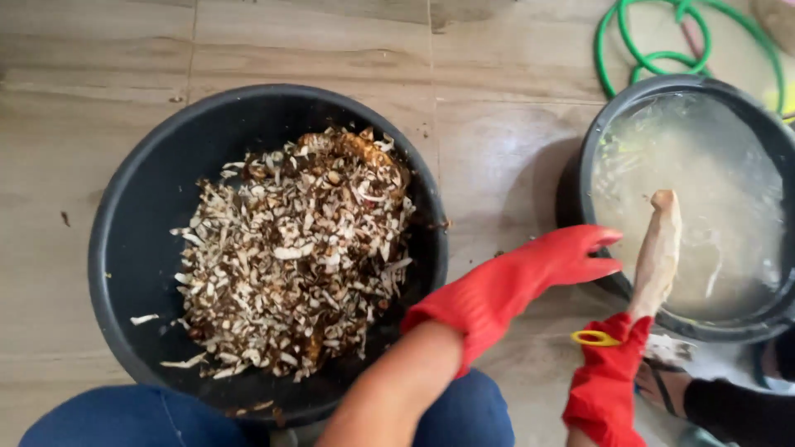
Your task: A person wearing red gloves uses a handheld peeler to remove the skin from a cassava root over a large black basin.
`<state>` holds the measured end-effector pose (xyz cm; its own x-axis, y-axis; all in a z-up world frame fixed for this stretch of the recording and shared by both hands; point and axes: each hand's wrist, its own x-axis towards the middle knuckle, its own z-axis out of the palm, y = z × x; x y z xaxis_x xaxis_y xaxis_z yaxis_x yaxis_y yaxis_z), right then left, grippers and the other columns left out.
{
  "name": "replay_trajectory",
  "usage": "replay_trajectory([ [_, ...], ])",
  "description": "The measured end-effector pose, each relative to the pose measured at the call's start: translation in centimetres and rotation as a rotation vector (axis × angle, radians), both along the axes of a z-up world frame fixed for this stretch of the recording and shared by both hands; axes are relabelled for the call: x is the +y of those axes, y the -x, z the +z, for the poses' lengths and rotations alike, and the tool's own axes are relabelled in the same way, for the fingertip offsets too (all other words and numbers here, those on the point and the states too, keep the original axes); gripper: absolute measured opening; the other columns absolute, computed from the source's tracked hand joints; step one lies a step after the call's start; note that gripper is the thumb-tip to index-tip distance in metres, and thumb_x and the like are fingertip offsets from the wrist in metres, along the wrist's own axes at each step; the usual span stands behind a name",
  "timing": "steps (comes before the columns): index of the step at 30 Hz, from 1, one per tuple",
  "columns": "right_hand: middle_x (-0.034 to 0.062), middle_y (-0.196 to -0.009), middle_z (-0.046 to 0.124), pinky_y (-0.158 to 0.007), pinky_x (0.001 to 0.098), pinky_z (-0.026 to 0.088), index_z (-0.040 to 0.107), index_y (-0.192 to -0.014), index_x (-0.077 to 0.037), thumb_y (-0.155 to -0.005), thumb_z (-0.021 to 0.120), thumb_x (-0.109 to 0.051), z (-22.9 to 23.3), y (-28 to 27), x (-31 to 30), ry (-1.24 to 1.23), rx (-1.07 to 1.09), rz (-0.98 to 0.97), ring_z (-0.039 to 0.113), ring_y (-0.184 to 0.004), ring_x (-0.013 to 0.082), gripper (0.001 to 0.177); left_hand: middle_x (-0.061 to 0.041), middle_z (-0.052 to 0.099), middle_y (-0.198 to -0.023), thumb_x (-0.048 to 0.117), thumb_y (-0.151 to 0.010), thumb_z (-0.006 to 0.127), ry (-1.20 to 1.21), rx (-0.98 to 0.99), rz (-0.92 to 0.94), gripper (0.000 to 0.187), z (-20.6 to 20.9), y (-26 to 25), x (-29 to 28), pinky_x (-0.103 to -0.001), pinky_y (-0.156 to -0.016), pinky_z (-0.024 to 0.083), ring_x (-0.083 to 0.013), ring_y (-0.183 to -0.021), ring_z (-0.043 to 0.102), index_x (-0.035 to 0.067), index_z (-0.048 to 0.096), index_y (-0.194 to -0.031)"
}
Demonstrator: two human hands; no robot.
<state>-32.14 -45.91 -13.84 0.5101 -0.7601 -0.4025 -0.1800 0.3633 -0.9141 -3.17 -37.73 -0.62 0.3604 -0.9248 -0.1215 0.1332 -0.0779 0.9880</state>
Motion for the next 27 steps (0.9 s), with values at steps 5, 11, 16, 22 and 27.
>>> replay_trajectory([
  [5, 0.0072, -0.127, 0.039, -0.097, 0.0246, 0.041, 0.041, -0.144, -0.009, -0.109, 0.055, -0.026, 7.3, -6.2, -1.3, 0.329, 0.281, -0.108, 0.05, -0.112, 0.0113, 0.041, -0.017, 0.058, -0.149, 0.028, -0.087, 0.069, -0.077, 0.087, -0.016, 0.07, -0.3, -6.3, 10.1, -0.042, -0.107, 0.052, -0.0273, -0.132, 0.061, 0.007, 0.048, -0.151],
  [11, -0.0207, -0.107, 0.081, -0.07, 0.0023, 0.056, 0.059, -0.137, -0.037, -0.095, 0.065, -0.049, 18.9, -16.5, 3.7, -0.17, 0.218, -0.581, 0.076, -0.086, -0.0123, 0.045, 0.002, 0.068, -0.141, 0.024, -0.095, 0.064, -0.312, 0.178, 0.447, 0.038, 3.6, -11.3, 25.8, -0.031, -0.105, 0.05, -0.0143, -0.126, 0.065, 0.019, 0.065, -0.132],
  [16, -0.0167, -0.112, 0.073, -0.085, 0.0179, 0.042, 0.077, -0.1, -0.038, -0.098, 0.079, -0.036, -5.3, -5.7, -17.1, 0.894, 0.792, 0.044, 0.06, -0.104, -0.0013, 0.004, -0.02, 0.07, -0.131, 0.021, -0.103, 0.054, 0.005, 0.12, 0.933, 0.04, -4.2, -13.3, 37.7, -0.038, -0.086, 0.064, -0.0317, -0.107, 0.076, 0.009, 0.052, -0.14],
  [22, 0.0025, -0.079, 0.08, -0.042, 0.0225, 0.043, 0.063, -0.096, -0.024, -0.081, 0.083, -0.038, 10.2, -18.7, 3.8, 0.052, 0.344, -0.511, 0.062, -0.044, 0.0102, 0.029, -0.016, 0.078, -0.081, 0.036, -0.104, 0.046, -0.353, 0.205, 1.312, 0.039, 2.3, -13.3, 45.0, -0.024, -0.054, 0.056, -0.0214, -0.061, 0.075, 0.005, 0.063, -0.119],
  [27, 0.0169, -0.092, 0.07, -0.053, 0.023, 0.043, 0.065, -0.133, -0.015, -0.102, 0.063, -0.042, 15.5, -22.9, 8.4, 0.231, 0.31, 0.366, 0.063, -0.063, 0.0197, 0.042, -0.016, 0.068, -0.089, 0.056, -0.102, 0.037, -0.803, 0.067, 1.195, 0.052, 5.0, -11.6, 46.1, -0.042, -0.072, 0.05, -0.0325, -0.078, 0.065, 0.011, 0.061, -0.094],
])
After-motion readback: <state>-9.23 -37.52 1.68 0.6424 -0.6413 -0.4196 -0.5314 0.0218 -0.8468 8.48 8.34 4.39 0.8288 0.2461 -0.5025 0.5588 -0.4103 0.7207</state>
